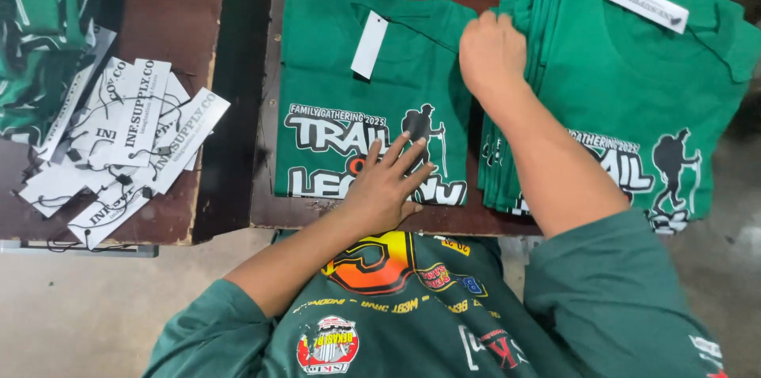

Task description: Attaching paper brand tags to green t-shirts using plastic fasteners and stacking the finished items.

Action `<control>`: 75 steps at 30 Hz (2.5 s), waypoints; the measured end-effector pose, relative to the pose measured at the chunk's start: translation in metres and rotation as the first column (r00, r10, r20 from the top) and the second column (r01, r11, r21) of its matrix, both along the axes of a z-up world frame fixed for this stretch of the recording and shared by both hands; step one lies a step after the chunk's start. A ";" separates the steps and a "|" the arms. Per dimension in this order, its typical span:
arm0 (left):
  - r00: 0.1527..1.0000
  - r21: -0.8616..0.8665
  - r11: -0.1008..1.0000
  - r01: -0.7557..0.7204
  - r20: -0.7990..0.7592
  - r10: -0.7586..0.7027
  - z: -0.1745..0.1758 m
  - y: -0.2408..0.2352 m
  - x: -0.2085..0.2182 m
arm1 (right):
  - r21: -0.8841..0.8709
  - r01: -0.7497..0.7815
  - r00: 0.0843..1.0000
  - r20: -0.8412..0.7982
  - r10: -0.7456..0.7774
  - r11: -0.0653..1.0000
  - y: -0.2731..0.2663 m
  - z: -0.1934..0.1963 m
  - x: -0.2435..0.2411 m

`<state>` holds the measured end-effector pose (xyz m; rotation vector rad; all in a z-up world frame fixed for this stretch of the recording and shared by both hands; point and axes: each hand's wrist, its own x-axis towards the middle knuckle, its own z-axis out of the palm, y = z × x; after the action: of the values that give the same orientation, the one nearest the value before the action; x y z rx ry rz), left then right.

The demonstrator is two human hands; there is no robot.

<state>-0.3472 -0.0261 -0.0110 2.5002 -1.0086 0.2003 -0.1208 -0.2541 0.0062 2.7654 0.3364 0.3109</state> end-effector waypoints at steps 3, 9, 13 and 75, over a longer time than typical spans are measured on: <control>1.000 0.010 1.000 0.010 -0.027 -0.010 -0.004 0.000 0.001 | -0.155 -0.103 0.961 0.240 0.139 0.982 -0.004 0.033 -0.008; 0.998 -0.100 0.995 0.025 -0.057 -0.030 -0.009 0.004 -0.001 | -0.212 -0.141 0.916 0.343 0.209 0.967 -0.028 0.046 -0.034; 1.000 -0.112 0.994 0.019 0.009 -0.018 -0.007 0.004 -0.002 | -0.121 -0.313 0.814 0.478 0.332 0.942 -0.020 0.051 -0.055; 0.981 -0.199 0.977 -0.073 0.161 0.106 -0.012 0.033 -0.009 | 0.958 0.264 0.961 -0.271 -0.050 -0.112 0.025 -0.026 -0.029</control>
<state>-0.3559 0.0069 -0.0225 2.3831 -0.8946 0.5239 -0.1502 -0.2287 -0.0203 4.3736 -0.5822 0.3809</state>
